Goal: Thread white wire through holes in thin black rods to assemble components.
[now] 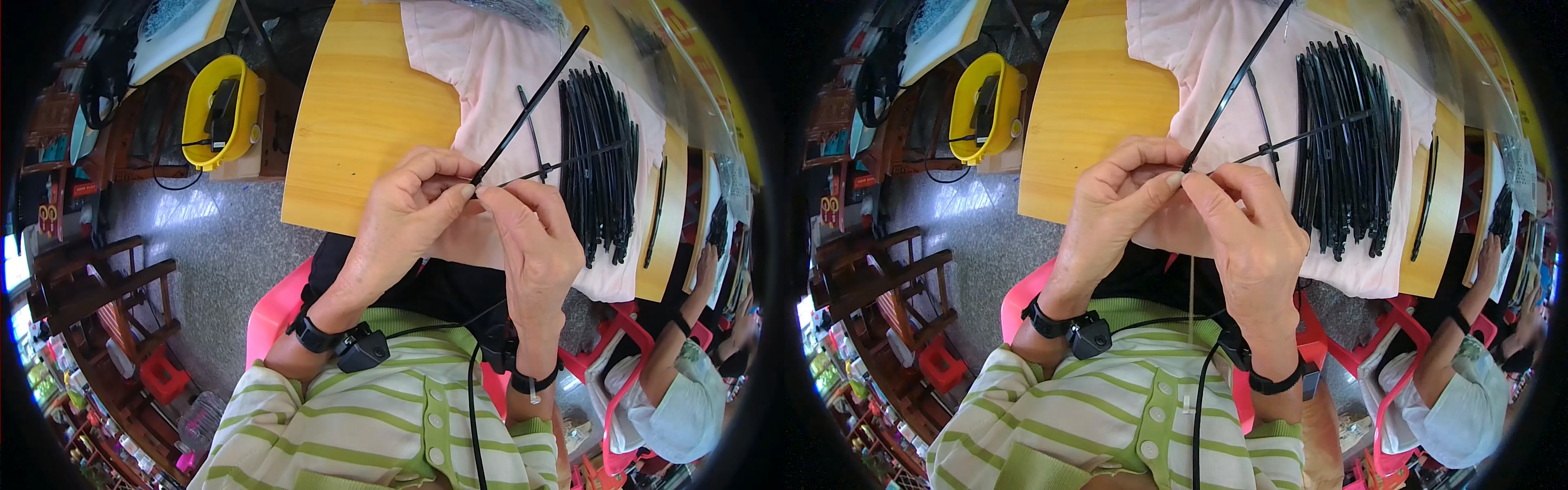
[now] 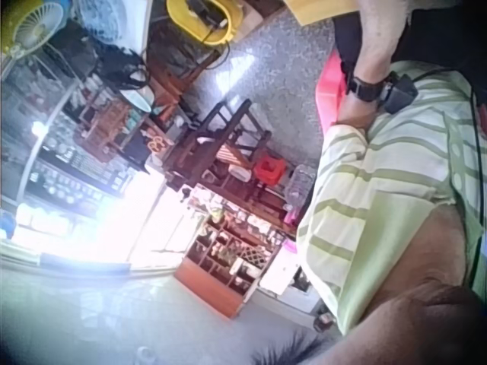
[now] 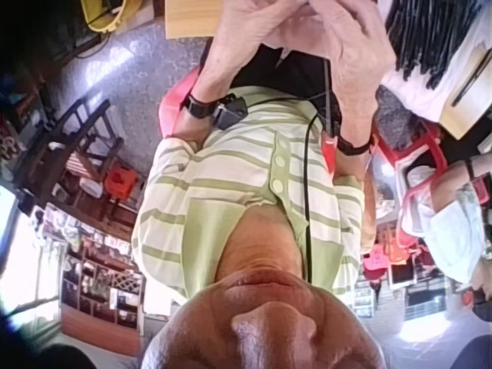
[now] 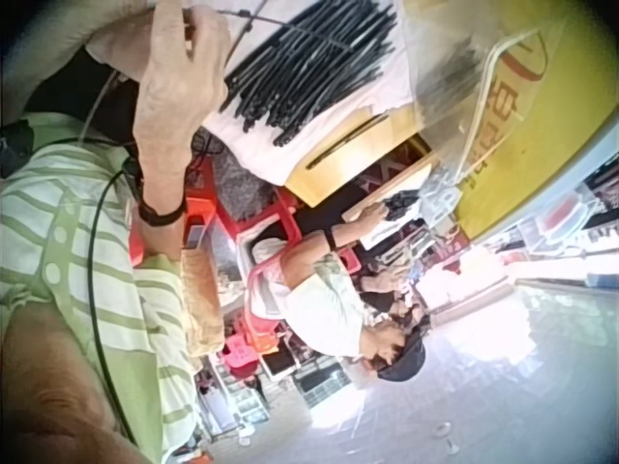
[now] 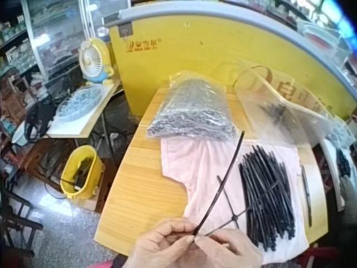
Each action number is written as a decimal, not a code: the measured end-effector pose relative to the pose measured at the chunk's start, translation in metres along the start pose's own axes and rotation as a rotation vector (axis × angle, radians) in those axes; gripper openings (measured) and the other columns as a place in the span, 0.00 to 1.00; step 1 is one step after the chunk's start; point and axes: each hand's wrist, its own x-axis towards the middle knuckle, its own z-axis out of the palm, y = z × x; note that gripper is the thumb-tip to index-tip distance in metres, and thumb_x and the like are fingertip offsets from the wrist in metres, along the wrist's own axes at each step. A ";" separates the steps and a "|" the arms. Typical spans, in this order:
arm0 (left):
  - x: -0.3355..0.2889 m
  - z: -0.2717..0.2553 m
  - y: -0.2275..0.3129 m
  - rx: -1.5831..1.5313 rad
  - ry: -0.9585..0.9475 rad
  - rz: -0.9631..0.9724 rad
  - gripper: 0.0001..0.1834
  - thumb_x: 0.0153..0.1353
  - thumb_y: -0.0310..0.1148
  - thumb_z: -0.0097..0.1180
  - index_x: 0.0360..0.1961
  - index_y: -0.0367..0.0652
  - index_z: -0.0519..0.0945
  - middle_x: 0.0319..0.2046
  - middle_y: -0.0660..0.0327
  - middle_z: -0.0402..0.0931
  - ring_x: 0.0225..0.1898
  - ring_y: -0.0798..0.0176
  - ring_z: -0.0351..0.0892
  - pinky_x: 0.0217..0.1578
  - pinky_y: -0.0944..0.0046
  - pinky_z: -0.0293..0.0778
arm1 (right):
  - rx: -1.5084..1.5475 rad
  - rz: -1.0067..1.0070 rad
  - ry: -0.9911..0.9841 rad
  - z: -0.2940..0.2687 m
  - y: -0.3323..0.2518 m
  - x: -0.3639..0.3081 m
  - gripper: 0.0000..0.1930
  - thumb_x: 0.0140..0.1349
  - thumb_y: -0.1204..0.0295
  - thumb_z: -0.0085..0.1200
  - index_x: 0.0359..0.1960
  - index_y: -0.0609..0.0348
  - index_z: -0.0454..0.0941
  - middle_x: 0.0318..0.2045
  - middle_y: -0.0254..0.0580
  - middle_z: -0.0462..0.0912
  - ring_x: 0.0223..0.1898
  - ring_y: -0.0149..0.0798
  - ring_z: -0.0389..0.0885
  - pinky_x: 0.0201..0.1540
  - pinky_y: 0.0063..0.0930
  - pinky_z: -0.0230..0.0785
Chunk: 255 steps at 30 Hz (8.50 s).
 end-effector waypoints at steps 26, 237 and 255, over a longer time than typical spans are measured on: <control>0.004 0.001 0.000 -0.254 -0.054 -0.067 0.10 0.60 0.21 0.50 0.43 0.30 0.72 0.41 0.58 0.73 0.44 0.67 0.75 0.47 0.67 0.76 | 0.441 0.564 0.098 -0.006 -0.018 0.009 0.04 0.55 0.82 0.56 0.33 0.70 0.79 0.29 0.37 0.80 0.28 0.22 0.74 0.31 0.13 0.66; -0.008 -0.006 -0.003 0.072 0.170 0.118 0.08 0.58 0.20 0.53 0.40 0.31 0.74 0.40 0.59 0.73 0.41 0.71 0.74 0.44 0.73 0.72 | 0.044 0.056 0.172 0.032 -0.007 -0.003 0.11 0.43 0.82 0.61 0.30 0.59 0.77 0.26 0.37 0.77 0.24 0.37 0.76 0.23 0.24 0.69; -0.009 -0.004 0.002 -0.018 0.161 0.020 0.08 0.59 0.20 0.52 0.40 0.30 0.73 0.40 0.58 0.74 0.42 0.69 0.75 0.46 0.70 0.74 | 0.137 0.007 0.239 0.033 -0.003 -0.005 0.10 0.46 0.83 0.60 0.33 0.62 0.78 0.27 0.40 0.78 0.23 0.35 0.76 0.23 0.22 0.68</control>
